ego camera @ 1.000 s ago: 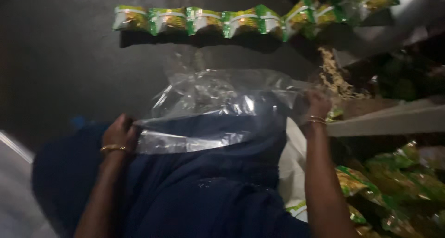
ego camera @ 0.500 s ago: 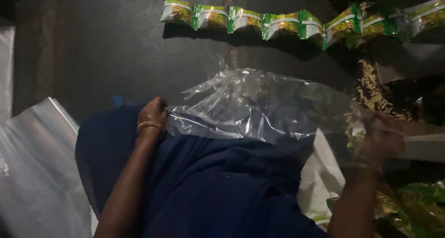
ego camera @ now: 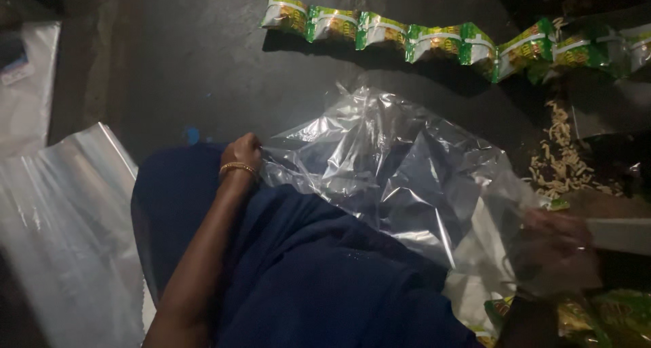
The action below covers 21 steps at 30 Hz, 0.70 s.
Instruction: The person sits on the floor and places multiple small green snack packets into a large clear plastic bag. They arrange the packets inside, fold the bag's opening, and set the filled bag aside before repeating the process with another bag.
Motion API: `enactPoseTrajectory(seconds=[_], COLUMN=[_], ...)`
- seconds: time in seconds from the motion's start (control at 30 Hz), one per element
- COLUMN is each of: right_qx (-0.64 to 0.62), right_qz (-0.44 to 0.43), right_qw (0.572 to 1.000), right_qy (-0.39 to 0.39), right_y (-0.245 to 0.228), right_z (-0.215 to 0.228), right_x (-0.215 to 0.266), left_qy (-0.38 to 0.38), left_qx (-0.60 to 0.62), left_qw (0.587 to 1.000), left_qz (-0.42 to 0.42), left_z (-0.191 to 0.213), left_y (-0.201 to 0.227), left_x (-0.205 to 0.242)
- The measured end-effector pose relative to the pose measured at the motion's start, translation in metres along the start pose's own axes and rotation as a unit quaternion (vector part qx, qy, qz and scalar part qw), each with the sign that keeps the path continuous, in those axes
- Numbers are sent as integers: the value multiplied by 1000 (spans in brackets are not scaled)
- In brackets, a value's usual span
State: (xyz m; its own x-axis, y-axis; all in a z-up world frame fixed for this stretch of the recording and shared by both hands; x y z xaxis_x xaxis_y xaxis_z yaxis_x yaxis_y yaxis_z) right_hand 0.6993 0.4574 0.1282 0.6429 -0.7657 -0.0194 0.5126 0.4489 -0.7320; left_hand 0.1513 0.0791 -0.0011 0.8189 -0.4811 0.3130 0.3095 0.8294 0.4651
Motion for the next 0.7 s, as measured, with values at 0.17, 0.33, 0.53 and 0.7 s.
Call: enactPoseTrajectory(seconds=[0.17,0.33,0.53,0.7], right_qx=[4,-102,112,166], right_qz=[43,224,342,374], right_qw=[997,964,930,911], right_qy=[-71,103,73,46], right_y=[-51,-125,-218,-270], right_z=[-40,-46,-81,-121], right_x=[13,44,29,38], left_qy=[-20,-64,89,-186], left_qx=[32,43,-15,216], left_qw=[999,995,962,837], left_qz=[26,63,-259,-468], left_z=[2,2,29,2], left_y=[4,7,129,224], left_x=[-7,-2,65,177])
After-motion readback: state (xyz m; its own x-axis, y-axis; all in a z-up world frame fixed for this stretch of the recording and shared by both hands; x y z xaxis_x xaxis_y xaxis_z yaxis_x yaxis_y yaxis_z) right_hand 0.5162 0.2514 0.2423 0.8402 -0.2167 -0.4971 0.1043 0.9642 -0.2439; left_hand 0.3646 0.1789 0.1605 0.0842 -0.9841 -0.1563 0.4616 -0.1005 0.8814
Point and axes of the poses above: each hand's wrist, its own x-axis away from the middle knuckle, its own z-axis out of the back of the hand, y = z × x, the point moved 6 cm from there along -x, towards the middle knuckle, and after that the axes turned 6 degrees about -y, right-handed, at the moved point
